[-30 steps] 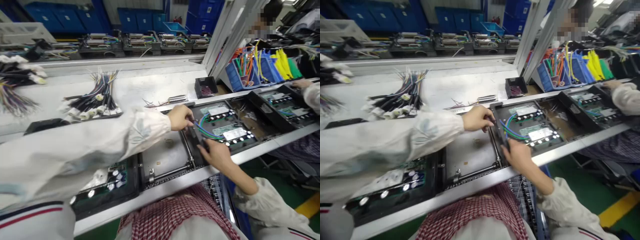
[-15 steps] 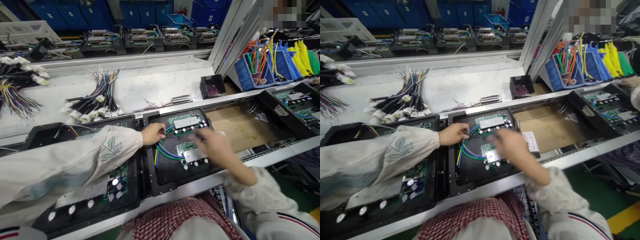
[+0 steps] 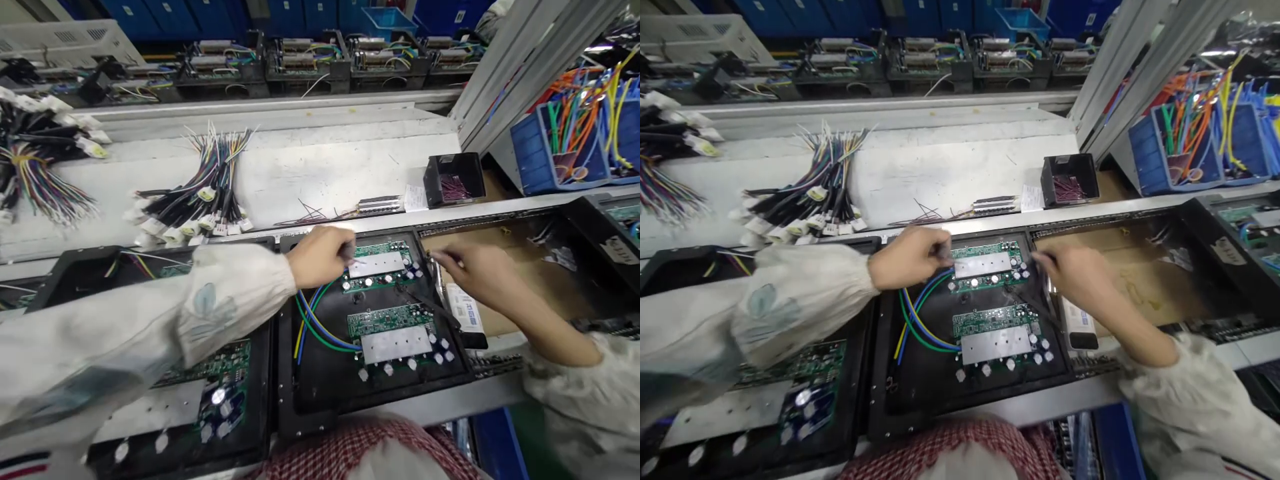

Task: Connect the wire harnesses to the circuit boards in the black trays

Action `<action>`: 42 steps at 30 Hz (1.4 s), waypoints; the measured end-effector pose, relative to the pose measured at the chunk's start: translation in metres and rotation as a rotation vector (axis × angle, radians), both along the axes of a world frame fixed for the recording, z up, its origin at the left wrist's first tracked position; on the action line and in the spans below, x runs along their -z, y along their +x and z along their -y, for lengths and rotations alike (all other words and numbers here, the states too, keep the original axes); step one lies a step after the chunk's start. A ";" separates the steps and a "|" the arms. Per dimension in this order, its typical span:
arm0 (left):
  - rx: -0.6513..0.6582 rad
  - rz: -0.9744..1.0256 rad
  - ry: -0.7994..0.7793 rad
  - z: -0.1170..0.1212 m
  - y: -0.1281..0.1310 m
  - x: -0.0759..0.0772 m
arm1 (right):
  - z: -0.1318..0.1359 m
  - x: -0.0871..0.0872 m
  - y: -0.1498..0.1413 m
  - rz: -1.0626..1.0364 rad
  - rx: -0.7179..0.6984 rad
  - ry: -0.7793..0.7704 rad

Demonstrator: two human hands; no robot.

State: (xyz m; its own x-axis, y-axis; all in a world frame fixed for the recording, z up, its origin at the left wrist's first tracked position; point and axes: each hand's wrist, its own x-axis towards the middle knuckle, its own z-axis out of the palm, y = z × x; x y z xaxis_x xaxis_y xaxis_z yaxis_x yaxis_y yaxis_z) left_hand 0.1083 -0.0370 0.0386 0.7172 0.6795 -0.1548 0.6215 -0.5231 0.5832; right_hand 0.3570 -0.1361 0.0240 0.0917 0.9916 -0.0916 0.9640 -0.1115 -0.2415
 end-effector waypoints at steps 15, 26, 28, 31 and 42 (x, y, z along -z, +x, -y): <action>-0.234 0.122 -0.114 -0.049 0.021 0.045 | -0.095 0.026 -0.043 -0.363 -0.521 -0.144; -0.149 0.066 -0.236 -0.042 0.024 0.058 | -0.091 0.047 -0.052 -0.485 -0.242 -0.047; -0.150 0.067 -0.211 -0.042 0.023 0.059 | -0.089 0.049 -0.053 -0.478 -0.244 -0.031; -0.148 0.060 -0.195 -0.043 0.022 0.059 | -0.088 0.051 -0.053 -0.489 -0.233 -0.028; -0.096 0.028 -0.174 -0.042 0.020 0.055 | -0.087 0.051 -0.054 -0.540 -0.275 -0.028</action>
